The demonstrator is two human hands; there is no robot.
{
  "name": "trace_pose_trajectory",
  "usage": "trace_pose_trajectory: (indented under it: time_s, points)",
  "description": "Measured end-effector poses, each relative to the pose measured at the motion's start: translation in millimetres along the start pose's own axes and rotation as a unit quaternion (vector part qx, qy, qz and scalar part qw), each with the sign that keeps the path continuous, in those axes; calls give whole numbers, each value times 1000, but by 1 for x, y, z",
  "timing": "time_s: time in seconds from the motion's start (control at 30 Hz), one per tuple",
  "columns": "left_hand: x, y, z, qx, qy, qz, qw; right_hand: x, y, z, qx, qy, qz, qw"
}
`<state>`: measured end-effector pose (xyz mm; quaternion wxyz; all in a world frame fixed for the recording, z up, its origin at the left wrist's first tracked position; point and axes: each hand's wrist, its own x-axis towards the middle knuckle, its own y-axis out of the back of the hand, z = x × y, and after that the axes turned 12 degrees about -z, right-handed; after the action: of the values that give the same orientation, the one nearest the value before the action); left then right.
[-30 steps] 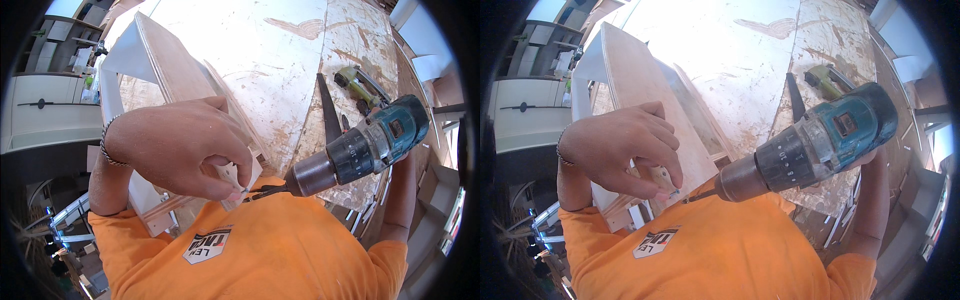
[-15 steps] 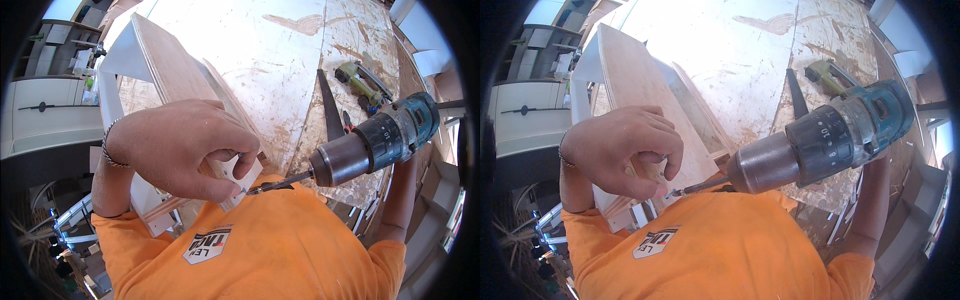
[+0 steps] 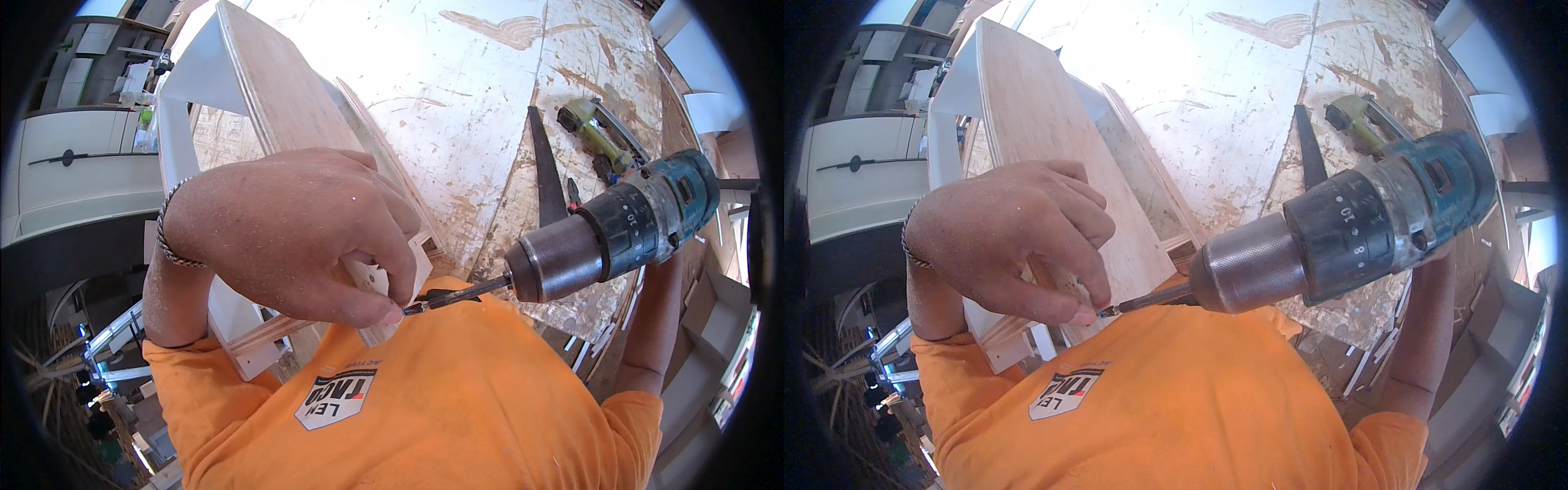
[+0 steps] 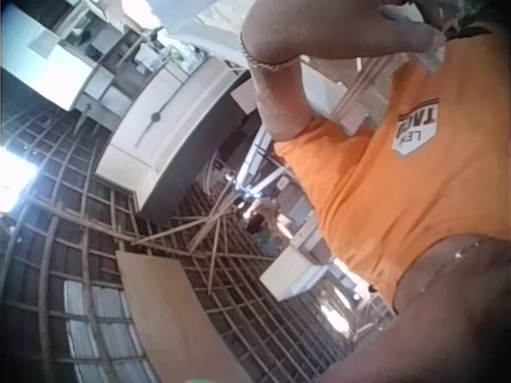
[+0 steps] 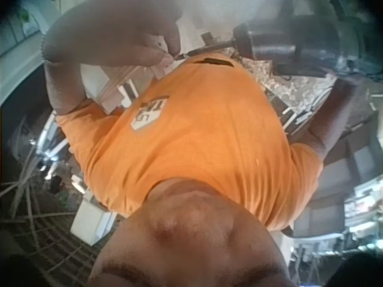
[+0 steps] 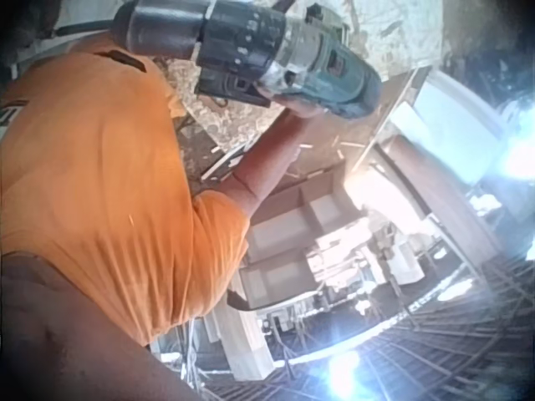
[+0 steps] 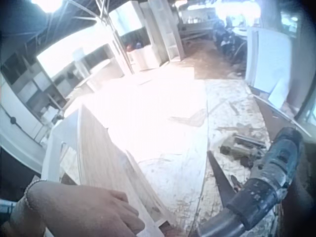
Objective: The person assembles a wooden cabinet by positioning wooden panels together, measuring the dimensions with a tape measure, and securing the pieces using a hammer and a power drill.
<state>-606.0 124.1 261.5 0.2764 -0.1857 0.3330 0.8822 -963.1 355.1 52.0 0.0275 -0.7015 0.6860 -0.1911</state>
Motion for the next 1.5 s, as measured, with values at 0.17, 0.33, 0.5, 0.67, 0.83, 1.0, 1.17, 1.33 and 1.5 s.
trace_pose_trajectory:
  time_s: [0.17, 0.33, 0.5, 0.67, 0.83, 1.0, 1.17, 1.33, 1.5]
  points:
    - [3, 2, -1, -25, 7, -24, 999, 4, 6, -1, -12, -8, -6, 1000]
    - [8, 6, -3, -85, 15, -53, 995, 4, 15, -3, -25, -17, -7, 1000]
    - [9, 1, 0, -99, 35, -44, 993, -4, 20, -5, -38, -38, -22, 998]
    - [13, 3, 7, -49, 47, -33, 997, -23, 23, 2, -56, -65, -52, 995]
    - [11, 2, 9, -18, 50, -24, 998, -63, 20, 3, -88, -69, -30, 993]
    - [8, 10, 14, -104, 116, -90, 984, -123, -33, -22, -60, -123, 133, 982]
    - [3, 13, 19, -71, 110, -76, 989, -122, -54, -15, -24, 6, 140, 990]
    - [1, 13, 16, -75, 109, -90, 987, -101, -35, 4, -48, 75, 98, 991]
    - [7, 12, 12, -83, 99, -74, 989, -70, -18, 28, -57, 77, 50, 994]
